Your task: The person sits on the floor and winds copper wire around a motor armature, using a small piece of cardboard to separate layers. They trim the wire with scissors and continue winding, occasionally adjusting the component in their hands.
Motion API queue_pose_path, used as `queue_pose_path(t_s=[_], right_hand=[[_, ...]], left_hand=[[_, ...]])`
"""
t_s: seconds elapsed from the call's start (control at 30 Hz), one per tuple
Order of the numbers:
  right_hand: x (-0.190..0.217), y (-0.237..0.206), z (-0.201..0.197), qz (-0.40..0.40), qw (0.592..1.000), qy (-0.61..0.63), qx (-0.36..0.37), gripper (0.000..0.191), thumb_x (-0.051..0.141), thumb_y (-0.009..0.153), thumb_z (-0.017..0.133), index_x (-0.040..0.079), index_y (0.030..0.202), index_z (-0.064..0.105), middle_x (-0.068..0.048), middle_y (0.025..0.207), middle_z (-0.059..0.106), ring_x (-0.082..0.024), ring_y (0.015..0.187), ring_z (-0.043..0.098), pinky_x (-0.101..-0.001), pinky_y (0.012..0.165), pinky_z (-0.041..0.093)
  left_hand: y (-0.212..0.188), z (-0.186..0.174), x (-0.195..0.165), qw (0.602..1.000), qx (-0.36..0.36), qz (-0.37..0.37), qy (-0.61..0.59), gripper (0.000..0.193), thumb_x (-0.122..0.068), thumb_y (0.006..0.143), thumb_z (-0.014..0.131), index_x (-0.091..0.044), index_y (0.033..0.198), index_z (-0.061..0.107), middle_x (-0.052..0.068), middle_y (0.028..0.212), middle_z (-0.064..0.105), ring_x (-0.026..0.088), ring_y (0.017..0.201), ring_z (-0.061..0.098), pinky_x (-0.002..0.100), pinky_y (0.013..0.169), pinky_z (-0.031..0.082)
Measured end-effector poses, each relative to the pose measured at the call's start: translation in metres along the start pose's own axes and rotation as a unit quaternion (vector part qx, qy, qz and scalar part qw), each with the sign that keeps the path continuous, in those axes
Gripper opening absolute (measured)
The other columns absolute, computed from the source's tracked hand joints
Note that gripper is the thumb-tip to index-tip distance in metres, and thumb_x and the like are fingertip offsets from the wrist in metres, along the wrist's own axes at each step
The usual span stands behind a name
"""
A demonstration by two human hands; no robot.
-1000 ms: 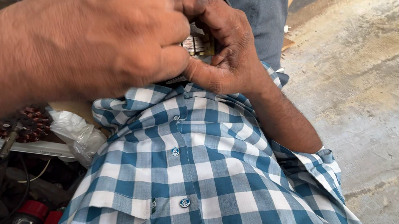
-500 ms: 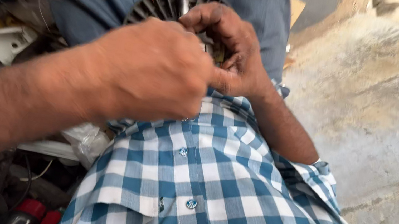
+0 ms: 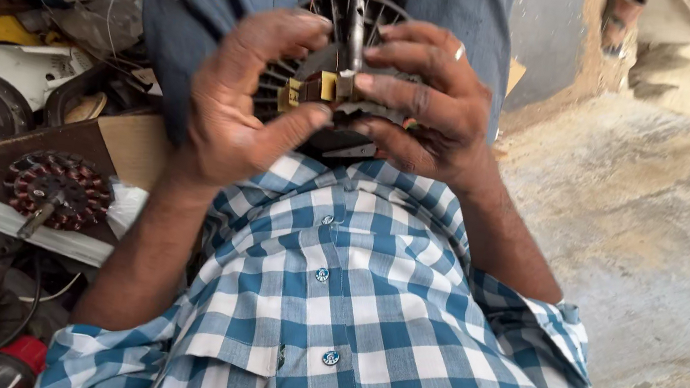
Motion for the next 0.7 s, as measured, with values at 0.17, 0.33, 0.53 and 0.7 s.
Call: queue_pose_path(t_s=[0.17,0.33,0.53,0.7], right_hand=[[-0.001,-0.009,0.0,0.012,0.999,-0.025,-0.043,0.037,0.029,0.087,0.086,0.009,0.116,0.075,-0.014,0.117,0.072,-0.033,0.122,0.067,-0.0462,0.107,0.057],[0.0,-0.003,0.002,0.022,0.998,-0.023,-0.059,0.025,0.02,0.086,0.086,0.006,0.105,0.077,-0.012,0.107,0.074,-0.027,0.113,0.07,-0.0474,0.106,0.057],[0.011,0.002,-0.001,0.049,0.996,0.002,-0.072,0.024,0.017,0.09,0.084,0.003,0.105,0.071,-0.015,0.108,0.071,-0.03,0.114,0.067,-0.0428,0.103,0.057],[0.007,-0.03,0.003,0.141,0.964,0.127,-0.187,0.022,0.017,0.1,0.075,0.002,0.112,0.065,-0.017,0.124,0.066,-0.026,0.122,0.064,-0.04,0.107,0.056]], left_hand=[[0.016,0.008,-0.016,0.98,0.058,0.092,0.168,0.036,-0.01,0.096,0.085,-0.01,0.129,0.07,0.017,0.143,0.059,0.029,0.136,0.06,0.037,0.112,0.057],[0.022,0.012,-0.027,0.948,0.073,0.15,0.271,0.019,-0.012,0.09,0.087,-0.009,0.102,0.073,0.01,0.117,0.073,0.029,0.121,0.066,0.046,0.105,0.053],[0.015,0.017,-0.024,0.946,0.08,0.119,0.29,0.014,-0.006,0.097,0.084,-0.003,0.108,0.075,0.01,0.112,0.074,0.028,0.116,0.069,0.043,0.103,0.055],[0.014,0.02,-0.026,0.936,0.065,0.158,0.309,0.016,-0.006,0.091,0.082,-0.004,0.105,0.073,0.012,0.112,0.074,0.032,0.117,0.067,0.046,0.103,0.053]])
Point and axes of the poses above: each hand's wrist, its own y-axis towards the middle knuckle, its own z-axis out of the palm, x = y × z, the point moved 4 cm from there along y, towards the middle knuckle
